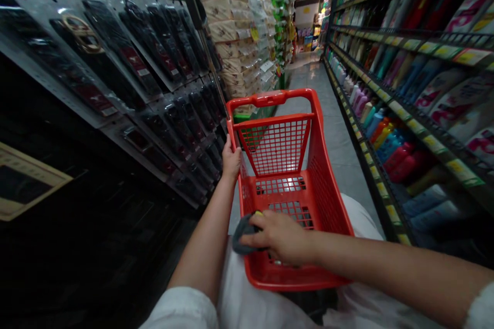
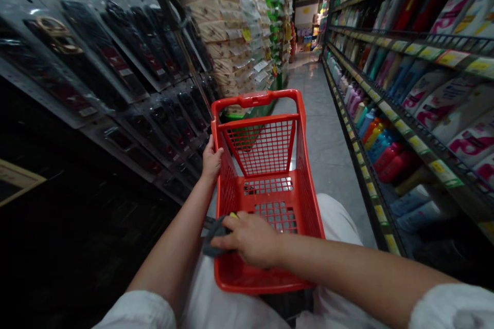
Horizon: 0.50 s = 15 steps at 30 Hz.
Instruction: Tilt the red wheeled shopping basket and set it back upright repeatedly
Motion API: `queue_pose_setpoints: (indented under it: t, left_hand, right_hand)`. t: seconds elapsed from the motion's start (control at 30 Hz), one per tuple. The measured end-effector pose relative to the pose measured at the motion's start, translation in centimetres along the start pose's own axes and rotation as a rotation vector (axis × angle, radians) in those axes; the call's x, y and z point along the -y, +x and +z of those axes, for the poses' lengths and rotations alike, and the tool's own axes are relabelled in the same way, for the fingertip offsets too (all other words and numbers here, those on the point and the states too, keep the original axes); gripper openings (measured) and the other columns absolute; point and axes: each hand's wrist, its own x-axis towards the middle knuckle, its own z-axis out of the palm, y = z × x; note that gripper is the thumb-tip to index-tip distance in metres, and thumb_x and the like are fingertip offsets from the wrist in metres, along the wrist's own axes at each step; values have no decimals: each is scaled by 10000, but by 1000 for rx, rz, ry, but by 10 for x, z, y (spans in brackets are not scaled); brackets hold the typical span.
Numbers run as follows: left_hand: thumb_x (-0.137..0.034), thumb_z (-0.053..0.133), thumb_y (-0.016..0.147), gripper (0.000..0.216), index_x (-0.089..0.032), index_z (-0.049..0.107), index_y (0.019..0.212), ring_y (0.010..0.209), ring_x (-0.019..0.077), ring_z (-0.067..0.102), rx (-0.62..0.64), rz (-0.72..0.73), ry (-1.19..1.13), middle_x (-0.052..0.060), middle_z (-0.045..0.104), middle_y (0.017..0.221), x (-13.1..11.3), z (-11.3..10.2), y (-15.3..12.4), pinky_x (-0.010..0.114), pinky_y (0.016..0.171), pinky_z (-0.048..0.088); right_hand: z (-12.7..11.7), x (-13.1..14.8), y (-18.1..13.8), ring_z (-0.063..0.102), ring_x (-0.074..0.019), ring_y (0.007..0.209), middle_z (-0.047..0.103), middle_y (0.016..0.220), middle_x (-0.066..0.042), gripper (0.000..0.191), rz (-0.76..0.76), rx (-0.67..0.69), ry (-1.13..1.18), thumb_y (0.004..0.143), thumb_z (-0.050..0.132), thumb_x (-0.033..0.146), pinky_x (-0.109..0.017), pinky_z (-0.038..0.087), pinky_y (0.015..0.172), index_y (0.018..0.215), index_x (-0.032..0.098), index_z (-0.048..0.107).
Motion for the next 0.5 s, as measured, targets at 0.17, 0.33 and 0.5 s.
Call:
queue_pose_setpoints:
  t: [0.17, 0.33, 0.5]
  left_hand:
    - [-121, 601, 782, 726, -214, 390, 1471, 1433, 196, 316, 25, 27, 57, 38, 384, 1542, 2, -1, -1, 341, 1191, 219]
    - [-134, 609, 786, 728, -213, 383, 1473, 1440, 203, 303, 27, 27, 114, 38, 366, 1553, 2, -3, -1, 341, 1200, 198]
    - [-142, 614, 773, 741, -94, 371, 1472, 1441, 225, 300, 34, 52, 182, 122, 350, 1551, 1, -5, 1, 323, 1200, 182]
  right_hand:
    - [-5, 9, -7, 482, -199, 899, 563, 1109, -50, 400, -50, 54, -72, 938, 471, 246, -282, 382, 666, 1302, 391, 553]
    - [-14, -9, 20, 485, -197, 941, 540, 1172, -60, 459, 132, -32, -45, 939, 435, 174, -298, 399, 744, 1340, 375, 533]
    - [0, 10, -6, 518, -186, 909, 574, 1110, -45, 429, -84, 80, 55, 933, 476, 228, -286, 397, 753, 1323, 387, 557]
